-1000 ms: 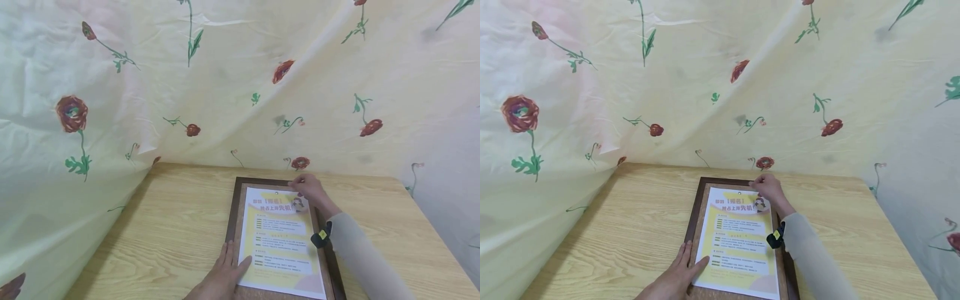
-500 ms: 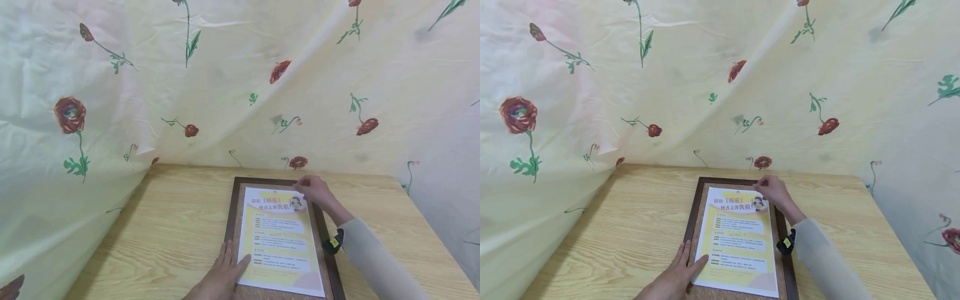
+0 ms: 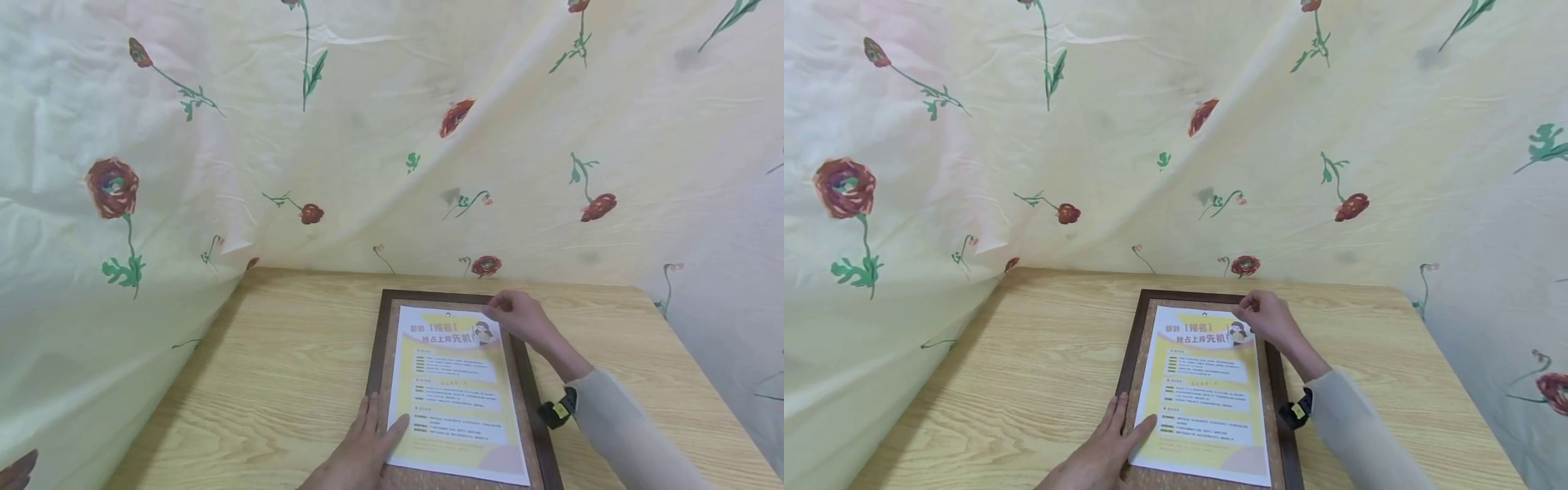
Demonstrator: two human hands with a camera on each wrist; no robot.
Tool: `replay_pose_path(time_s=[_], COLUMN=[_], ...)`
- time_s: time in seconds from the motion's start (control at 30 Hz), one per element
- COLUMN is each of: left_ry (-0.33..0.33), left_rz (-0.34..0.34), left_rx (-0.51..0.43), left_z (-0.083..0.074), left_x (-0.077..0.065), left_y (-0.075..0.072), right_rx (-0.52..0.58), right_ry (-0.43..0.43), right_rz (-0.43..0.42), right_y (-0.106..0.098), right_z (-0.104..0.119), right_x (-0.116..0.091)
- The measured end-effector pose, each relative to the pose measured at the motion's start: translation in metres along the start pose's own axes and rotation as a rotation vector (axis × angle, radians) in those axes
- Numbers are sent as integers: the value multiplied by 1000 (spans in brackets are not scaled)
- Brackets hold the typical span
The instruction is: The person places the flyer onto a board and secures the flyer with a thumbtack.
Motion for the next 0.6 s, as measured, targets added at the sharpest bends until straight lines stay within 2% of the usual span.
replay_pose_path(time_s=[0.4,0.6], left_ry=[9,-11], left_rz=[-26,-53], left_rx=[-2,-89], left_z=[-1,0], left_x=[-5,-3], left_y=[-4,-13], right_rx=[-52,-85], right_ry=[-114,-155], right_rz=[-34,-74], right_y=[-7,-10], right_z=[-4,-5], right_x=[-16,-25])
Point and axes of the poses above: each hand's wrist, its own x-axis towards the middle knuckle, its own y-axis out of the palm, z = x × y, the point moved 1 cm from there along x, towards the middle knuckle, and after that the axes turned 2 degrees about y, right-handed, at the moved point
